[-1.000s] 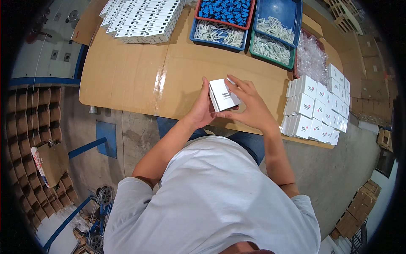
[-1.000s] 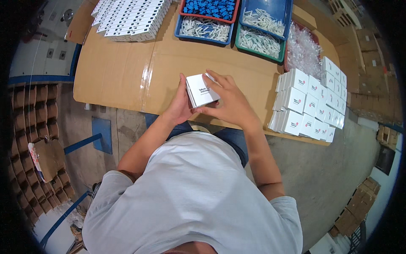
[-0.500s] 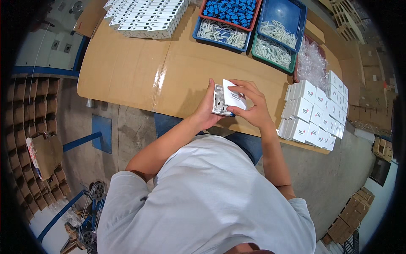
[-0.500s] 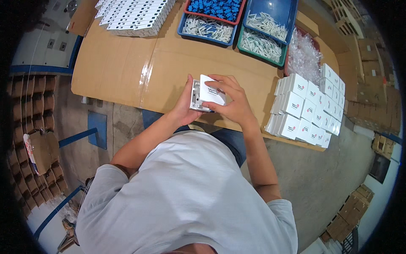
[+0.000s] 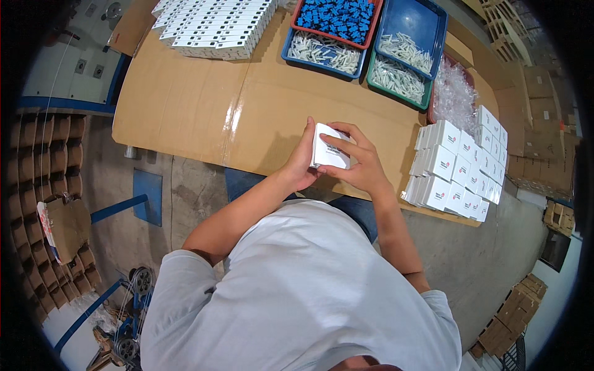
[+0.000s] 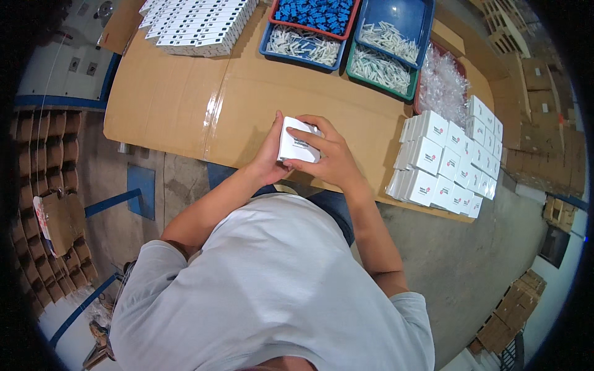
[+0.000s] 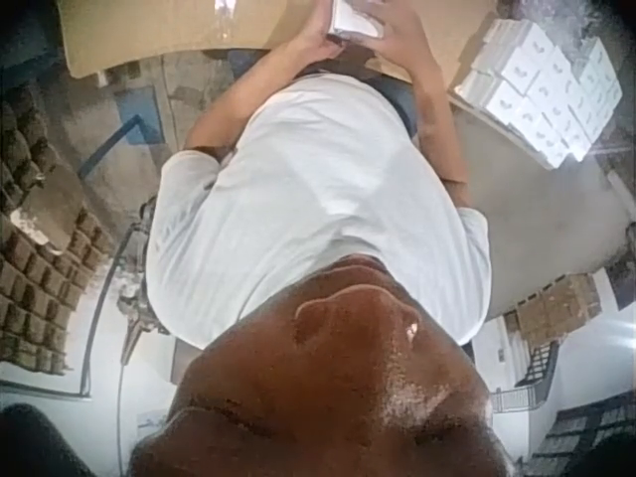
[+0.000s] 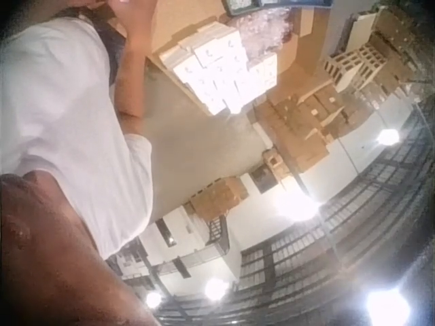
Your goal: Manually placing small industrial components into plastic bags and white boxes.
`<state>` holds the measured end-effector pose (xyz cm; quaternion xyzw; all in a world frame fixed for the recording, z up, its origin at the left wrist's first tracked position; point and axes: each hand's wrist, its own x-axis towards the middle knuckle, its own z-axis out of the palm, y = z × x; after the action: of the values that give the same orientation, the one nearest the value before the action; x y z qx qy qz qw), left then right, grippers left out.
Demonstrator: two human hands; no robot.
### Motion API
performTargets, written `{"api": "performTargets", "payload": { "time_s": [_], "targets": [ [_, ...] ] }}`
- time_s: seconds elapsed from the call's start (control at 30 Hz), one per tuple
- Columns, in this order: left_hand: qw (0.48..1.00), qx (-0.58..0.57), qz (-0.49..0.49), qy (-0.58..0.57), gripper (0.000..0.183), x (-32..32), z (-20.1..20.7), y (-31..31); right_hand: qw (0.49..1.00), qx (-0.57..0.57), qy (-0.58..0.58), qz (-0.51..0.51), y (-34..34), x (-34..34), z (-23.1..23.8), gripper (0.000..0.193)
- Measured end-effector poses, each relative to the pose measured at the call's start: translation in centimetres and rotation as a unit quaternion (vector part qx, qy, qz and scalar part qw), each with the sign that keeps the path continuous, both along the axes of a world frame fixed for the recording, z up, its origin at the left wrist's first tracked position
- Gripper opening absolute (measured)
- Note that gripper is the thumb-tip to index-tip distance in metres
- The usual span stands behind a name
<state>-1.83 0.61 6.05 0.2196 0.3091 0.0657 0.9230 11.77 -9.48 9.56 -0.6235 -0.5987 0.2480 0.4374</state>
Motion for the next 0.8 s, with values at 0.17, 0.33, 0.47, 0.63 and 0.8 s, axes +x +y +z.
{"api": "performTargets", "payload": {
  "time_s": [0.17,0.33,0.47,0.63,0.8],
  "targets": [
    [1.000,-0.011,0.014,0.008,0.081,0.2,0.1,-0.2,1.000,0.000,0.002,0.003,-0.1,-0.3,0.0,0.063],
    [1.000,-0.009,0.021,0.011,0.080,0.1,0.1,-0.5,1.000,-0.009,0.009,0.008,-0.5,-0.1,-0.2,0.064],
    [1.000,-0.001,0.012,0.005,0.076,-0.3,-0.5,-0.6,0.999,-0.032,0.012,0.011,-0.7,-0.2,-0.4,0.064],
    [0.999,-0.007,0.015,0.035,0.073,-1.0,0.0,-0.7,0.999,-0.038,0.023,0.019,-0.9,-0.3,-1.7,0.065],
    [0.998,-0.037,0.031,-0.034,0.062,-1.0,-0.9,0.0,0.989,-0.039,0.143,0.014,0.0,0.5,-2.5,0.069]
  ]
}}
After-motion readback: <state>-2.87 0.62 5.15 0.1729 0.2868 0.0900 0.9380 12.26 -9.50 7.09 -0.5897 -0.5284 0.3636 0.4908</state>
